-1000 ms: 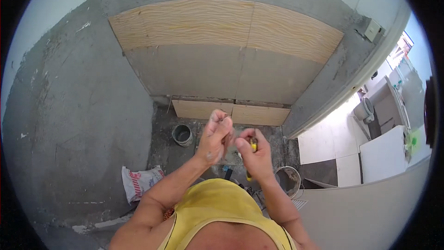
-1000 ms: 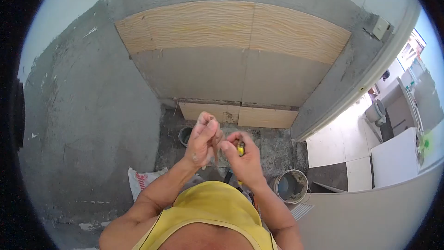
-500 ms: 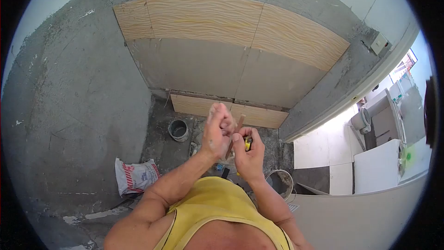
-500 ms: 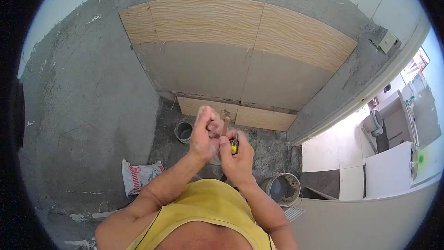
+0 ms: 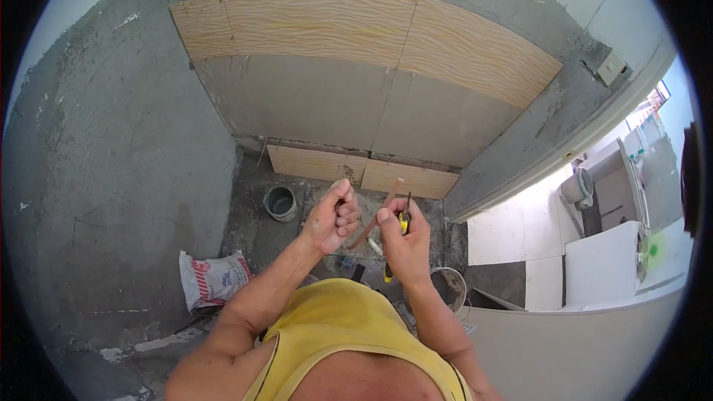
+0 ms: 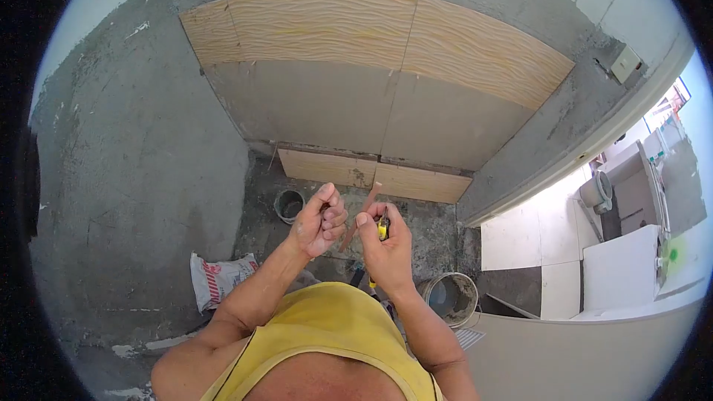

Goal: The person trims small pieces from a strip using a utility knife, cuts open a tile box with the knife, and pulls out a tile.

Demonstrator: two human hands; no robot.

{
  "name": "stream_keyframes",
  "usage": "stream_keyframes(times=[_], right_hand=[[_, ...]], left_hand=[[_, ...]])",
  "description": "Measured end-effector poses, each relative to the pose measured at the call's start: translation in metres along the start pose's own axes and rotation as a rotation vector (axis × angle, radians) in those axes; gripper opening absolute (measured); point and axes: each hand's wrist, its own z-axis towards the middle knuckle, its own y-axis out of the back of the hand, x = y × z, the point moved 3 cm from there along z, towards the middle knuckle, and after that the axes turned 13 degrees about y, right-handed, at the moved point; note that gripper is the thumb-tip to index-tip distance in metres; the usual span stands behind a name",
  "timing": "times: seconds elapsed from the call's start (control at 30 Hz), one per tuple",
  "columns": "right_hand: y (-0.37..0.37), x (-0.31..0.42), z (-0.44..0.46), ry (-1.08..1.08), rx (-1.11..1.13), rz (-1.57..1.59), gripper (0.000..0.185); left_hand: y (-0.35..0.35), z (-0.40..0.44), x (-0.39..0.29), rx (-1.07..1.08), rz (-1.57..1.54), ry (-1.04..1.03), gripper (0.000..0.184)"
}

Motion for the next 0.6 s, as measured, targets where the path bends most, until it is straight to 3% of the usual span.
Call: stream_keyframes(times=[0.13,0.33,0.43,0.5,0.53,0.6], right_hand=[[0.001,-0.008,0.003,-0.065,0.007,0.001,0.012],[0.001,-0.010,0.007,0.117,0.023,-0.118,0.012],[0.004,-0.010,0.005,0.077,0.017,-0.068,0.011],[0.004,-0.006,0.006,-0.020,0.007,0.039,0.009],[0.006,-0.010,0.008,-0.019,0.004,0.041,0.009],[0.015,-0.015,0.012,0.140,-0.008,-0.079,0.010]], left_hand=[[-0.009,-0.003,-0.003,-0.057,0.049,-0.067,0.017],[0.004,0.007,0.001,-0.120,0.115,0.021,0.010],[-0.003,0.003,0.018,-0.088,0.274,0.040,0.016],[-0.025,-0.001,0.028,-0.186,0.655,-0.204,0.025],[-0.024,-0.004,0.031,-0.185,0.658,-0.203,0.025],[-0.026,-0.008,0.034,-0.135,0.779,-0.212,0.033]])
